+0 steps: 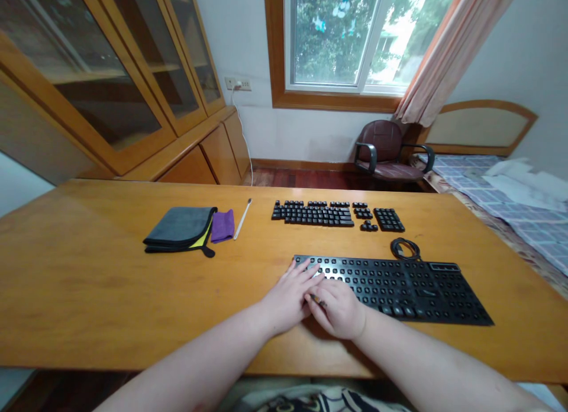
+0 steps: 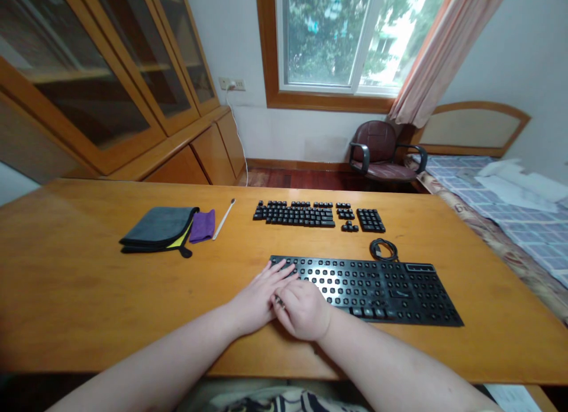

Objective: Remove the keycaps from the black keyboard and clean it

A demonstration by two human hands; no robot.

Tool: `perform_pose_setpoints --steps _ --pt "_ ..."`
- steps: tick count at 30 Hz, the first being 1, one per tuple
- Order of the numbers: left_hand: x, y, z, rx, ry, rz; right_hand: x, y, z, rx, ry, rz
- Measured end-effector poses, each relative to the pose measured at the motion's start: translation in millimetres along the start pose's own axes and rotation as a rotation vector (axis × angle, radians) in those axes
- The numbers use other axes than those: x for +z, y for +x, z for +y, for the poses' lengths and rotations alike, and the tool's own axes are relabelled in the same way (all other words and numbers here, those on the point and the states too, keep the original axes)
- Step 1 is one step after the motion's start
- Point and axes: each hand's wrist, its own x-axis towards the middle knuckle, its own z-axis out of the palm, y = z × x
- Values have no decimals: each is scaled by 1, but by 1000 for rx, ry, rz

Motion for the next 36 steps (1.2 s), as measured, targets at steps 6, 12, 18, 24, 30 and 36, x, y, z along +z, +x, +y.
perform_pose_setpoints --steps 6,12,18,24,30,36 --pt "-16 -5 -3 -21 -137 14 1 -4 9 187 47 14" --pt "-23 -6 -8 -25 -155 81 -4 1 9 439 172 9" --pt "-23 -4 -7 20 -77 145 -3 6 15 830 529 172" --pt "-59 2 -23 -178 -2 296 -1 7 20 1019 903 470" --pt "-112 43 -71 -410 287 359 -2 6 18 983 888 420" --pt "-85 53 -101 -488 459 339 -1 2 21 965 881 400"
